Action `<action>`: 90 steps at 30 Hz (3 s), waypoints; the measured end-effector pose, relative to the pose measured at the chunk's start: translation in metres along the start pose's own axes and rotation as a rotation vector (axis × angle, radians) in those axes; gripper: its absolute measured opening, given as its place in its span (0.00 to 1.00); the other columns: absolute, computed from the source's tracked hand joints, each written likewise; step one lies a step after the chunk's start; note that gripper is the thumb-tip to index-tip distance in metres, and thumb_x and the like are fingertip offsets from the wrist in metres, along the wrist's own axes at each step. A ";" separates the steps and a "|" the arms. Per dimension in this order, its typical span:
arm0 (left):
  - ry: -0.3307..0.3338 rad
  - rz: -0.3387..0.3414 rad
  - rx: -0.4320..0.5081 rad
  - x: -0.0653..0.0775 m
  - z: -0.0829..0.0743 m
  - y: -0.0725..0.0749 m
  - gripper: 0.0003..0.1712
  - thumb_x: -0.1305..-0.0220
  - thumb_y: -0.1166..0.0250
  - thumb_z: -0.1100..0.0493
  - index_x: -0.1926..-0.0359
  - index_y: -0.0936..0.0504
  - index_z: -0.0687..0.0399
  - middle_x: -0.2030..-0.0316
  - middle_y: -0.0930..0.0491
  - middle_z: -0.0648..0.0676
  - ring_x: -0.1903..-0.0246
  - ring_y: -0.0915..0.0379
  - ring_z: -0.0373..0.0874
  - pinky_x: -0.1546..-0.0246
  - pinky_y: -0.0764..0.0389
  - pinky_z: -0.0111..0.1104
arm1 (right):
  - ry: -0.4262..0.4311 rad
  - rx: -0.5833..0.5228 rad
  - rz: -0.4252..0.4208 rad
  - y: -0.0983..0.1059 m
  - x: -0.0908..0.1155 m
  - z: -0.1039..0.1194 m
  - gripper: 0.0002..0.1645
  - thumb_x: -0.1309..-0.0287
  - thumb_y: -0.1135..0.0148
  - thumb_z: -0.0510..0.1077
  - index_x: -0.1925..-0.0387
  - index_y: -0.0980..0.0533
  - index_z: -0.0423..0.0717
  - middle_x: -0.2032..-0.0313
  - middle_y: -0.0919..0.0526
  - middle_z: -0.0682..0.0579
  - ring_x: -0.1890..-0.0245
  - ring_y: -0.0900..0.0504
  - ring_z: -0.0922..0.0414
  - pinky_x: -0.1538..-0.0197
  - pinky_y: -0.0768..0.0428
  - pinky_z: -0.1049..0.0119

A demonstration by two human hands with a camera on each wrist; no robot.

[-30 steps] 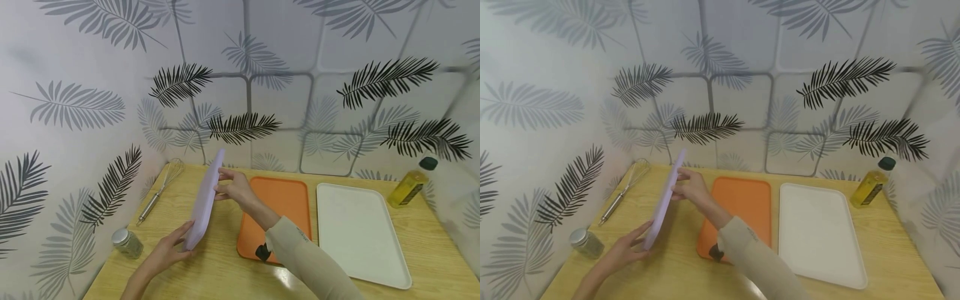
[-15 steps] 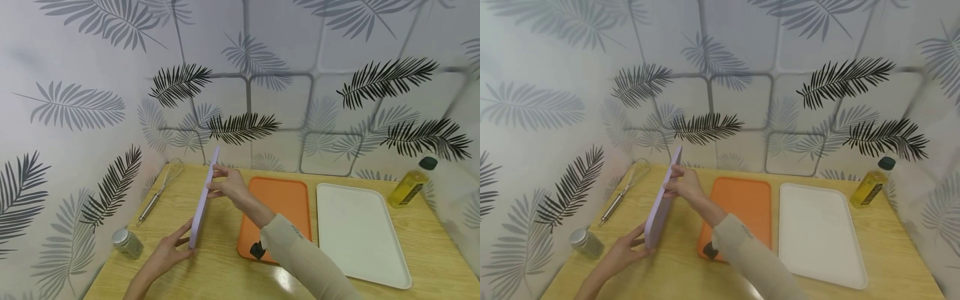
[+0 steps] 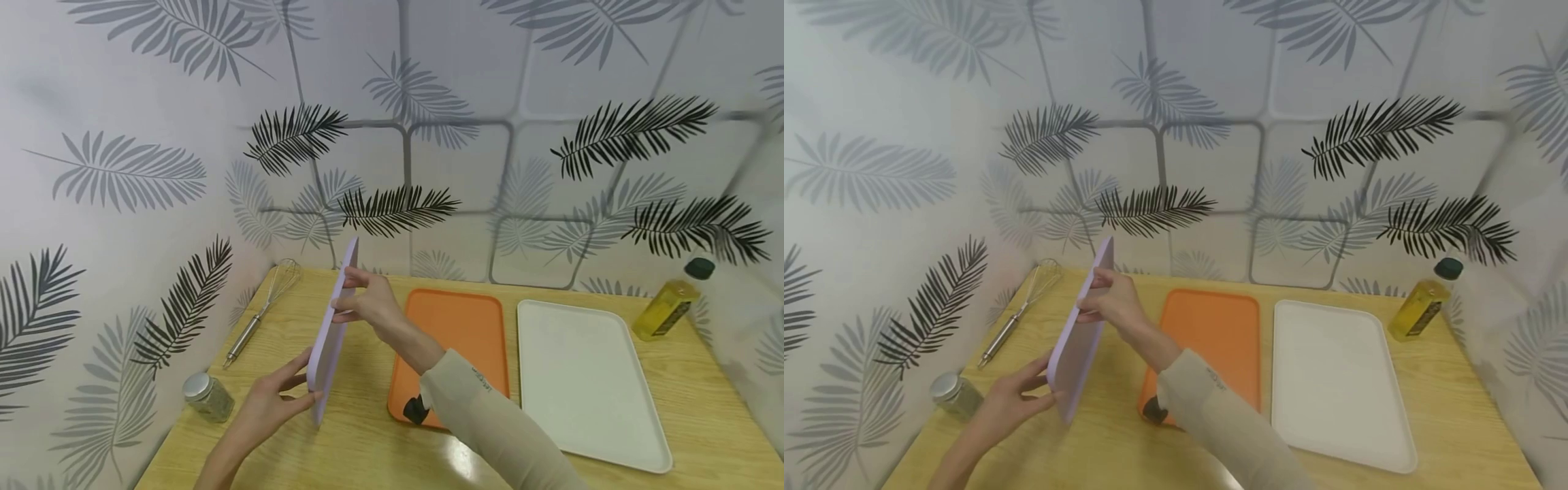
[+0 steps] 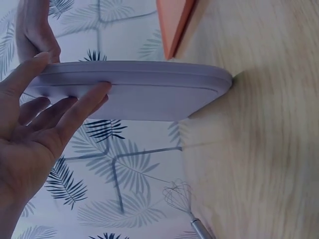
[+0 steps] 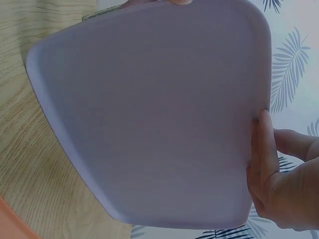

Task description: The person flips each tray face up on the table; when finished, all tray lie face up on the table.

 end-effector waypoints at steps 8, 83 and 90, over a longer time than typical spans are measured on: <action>-0.067 -0.017 0.004 0.002 -0.016 0.003 0.49 0.42 0.31 0.64 0.25 0.46 0.45 0.36 0.34 0.68 0.49 0.24 0.64 0.64 0.16 0.32 | 0.012 -0.003 -0.010 -0.006 0.004 0.001 0.45 0.53 0.36 0.21 0.31 0.38 0.38 0.45 0.30 0.39 0.71 0.16 0.47 0.67 0.14 0.56; 0.181 -0.399 0.327 0.016 0.001 0.038 0.29 0.36 0.40 0.71 0.34 0.34 0.69 0.38 0.33 0.70 0.58 0.18 0.37 0.64 0.16 0.39 | -0.236 0.323 -0.120 0.044 0.000 -0.135 0.33 0.36 0.47 0.34 0.34 0.43 0.23 0.45 0.28 0.30 0.49 0.22 0.40 0.53 0.18 0.53; 0.190 -0.414 0.381 0.019 0.005 0.044 0.30 0.35 0.40 0.69 0.33 0.36 0.69 0.37 0.34 0.70 0.57 0.19 0.38 0.64 0.16 0.40 | -0.210 0.352 -0.118 0.052 -0.003 -0.135 0.35 0.42 0.43 0.30 0.36 0.42 0.20 0.48 0.24 0.28 0.59 0.16 0.42 0.61 0.15 0.56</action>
Point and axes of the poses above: each hand's wrist, its own x-axis away from the middle knuckle, its own y-axis out of the back of the hand, z = x × y, the point moved 5 cm from there along -x, towards the middle knuckle
